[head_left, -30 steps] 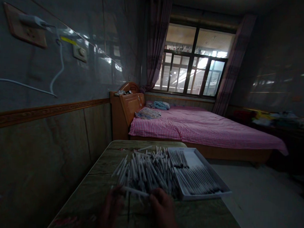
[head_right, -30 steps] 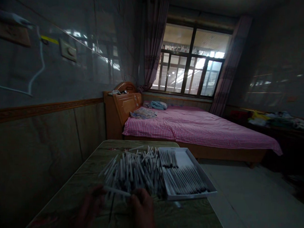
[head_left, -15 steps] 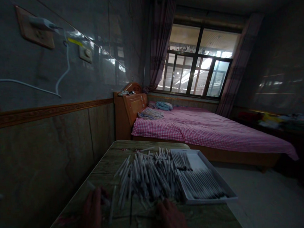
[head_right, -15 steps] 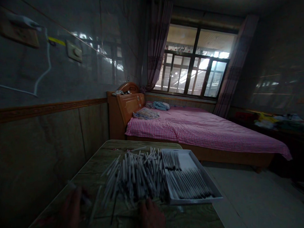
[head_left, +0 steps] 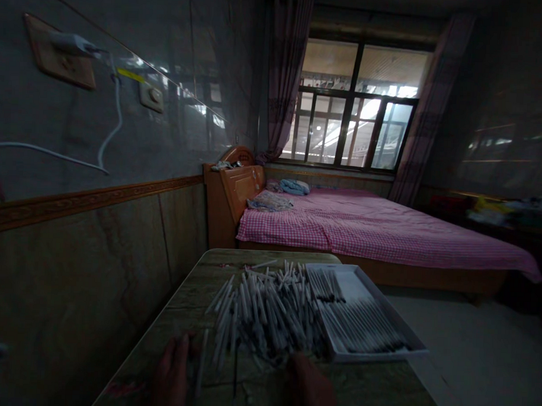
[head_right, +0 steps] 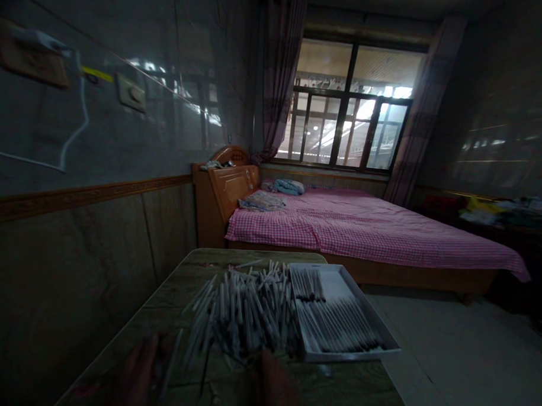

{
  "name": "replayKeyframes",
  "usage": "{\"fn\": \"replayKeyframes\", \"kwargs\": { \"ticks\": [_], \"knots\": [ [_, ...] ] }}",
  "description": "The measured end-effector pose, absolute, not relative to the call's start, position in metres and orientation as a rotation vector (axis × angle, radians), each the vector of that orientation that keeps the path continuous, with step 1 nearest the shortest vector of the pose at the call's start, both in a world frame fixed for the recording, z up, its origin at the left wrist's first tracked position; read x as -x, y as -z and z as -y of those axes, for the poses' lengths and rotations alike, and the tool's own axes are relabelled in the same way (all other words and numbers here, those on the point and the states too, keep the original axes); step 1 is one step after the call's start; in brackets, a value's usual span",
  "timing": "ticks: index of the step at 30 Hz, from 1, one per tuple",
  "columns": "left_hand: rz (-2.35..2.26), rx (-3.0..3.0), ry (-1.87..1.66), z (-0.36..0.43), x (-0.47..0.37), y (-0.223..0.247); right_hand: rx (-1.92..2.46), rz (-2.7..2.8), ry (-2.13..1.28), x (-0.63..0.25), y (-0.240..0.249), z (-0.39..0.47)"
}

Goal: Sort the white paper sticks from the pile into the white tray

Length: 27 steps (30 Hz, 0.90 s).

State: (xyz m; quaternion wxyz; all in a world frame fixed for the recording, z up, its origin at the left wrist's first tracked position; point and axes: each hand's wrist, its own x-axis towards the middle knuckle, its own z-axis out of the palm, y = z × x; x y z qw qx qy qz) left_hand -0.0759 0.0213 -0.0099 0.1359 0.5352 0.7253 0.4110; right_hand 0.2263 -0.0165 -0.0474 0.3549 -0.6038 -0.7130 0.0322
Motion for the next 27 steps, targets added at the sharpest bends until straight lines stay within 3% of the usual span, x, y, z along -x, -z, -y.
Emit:
{"fn": "replayKeyframes", "kwargs": {
  "ticks": [7, 11, 27],
  "knots": [
    [-1.827, -1.39, -1.26, -0.02, 0.046, 0.003, 1.26, 1.493, -0.581, -0.222, 0.043, 0.013],
    [-1.801, -1.522, -1.214, -0.022, 0.038, 0.006, 1.311, 1.327, -0.592, -0.221, 0.03, 0.016],
    [-1.622, -1.837, -1.061, -0.016, 0.041, 0.011, 1.209, 1.537, -0.486, -0.219, 0.024, 0.012]
  ]
}}
